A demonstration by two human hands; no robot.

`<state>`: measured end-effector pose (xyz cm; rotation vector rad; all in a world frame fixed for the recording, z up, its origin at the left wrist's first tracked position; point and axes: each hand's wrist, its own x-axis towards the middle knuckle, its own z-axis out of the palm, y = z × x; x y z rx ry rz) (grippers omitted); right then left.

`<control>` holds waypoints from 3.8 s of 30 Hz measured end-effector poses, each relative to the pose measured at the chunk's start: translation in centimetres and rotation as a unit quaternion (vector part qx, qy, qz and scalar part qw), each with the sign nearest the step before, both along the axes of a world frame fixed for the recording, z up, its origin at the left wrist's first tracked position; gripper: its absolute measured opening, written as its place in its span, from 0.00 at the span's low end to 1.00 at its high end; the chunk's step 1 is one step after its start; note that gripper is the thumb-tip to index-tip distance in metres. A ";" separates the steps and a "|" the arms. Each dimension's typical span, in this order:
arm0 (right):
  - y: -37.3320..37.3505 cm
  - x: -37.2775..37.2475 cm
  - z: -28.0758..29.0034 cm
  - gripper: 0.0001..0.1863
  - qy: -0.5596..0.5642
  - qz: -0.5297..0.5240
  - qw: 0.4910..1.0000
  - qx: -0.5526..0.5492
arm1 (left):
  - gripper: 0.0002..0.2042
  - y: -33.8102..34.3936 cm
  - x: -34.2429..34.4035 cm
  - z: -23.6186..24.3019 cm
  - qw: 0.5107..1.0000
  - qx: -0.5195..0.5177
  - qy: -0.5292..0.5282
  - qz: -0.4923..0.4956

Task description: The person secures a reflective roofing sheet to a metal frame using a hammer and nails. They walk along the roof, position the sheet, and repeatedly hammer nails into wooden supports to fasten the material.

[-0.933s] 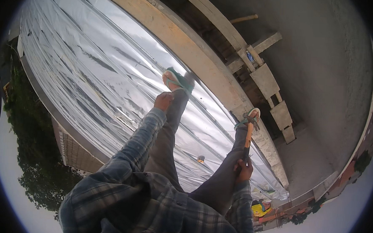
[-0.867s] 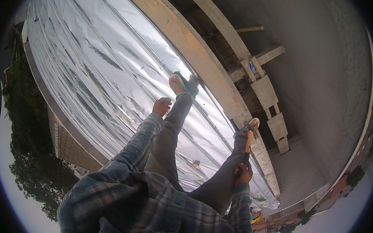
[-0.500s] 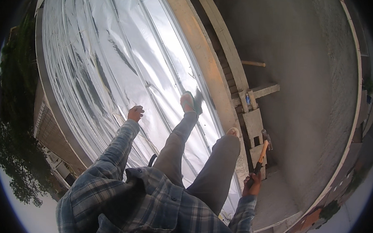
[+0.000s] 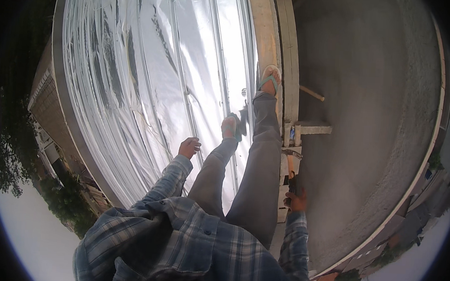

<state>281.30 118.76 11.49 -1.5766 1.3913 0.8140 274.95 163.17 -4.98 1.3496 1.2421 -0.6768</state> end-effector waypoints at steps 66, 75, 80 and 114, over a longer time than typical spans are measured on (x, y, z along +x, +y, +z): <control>36.5 58.8 -21.6 0.19 0.085 0.786 0.598 -0.128 | 0.13 9.8 5.1 9.9 0.954 0.223 0.123 0.158; 39.1 64.2 -21.4 0.22 0.170 0.768 0.615 -0.056 | 0.14 9.0 8.7 9.0 0.985 0.120 0.060 0.112; 30.9 50.5 -24.0 0.21 0.007 0.805 0.559 -0.198 | 0.13 8.6 4.6 9.1 0.952 0.152 0.158 0.215; 23.3 40.2 -19.3 0.32 0.054 0.713 0.682 -0.154 | 0.09 14.3 16.7 2.9 0.978 0.185 -0.038 0.089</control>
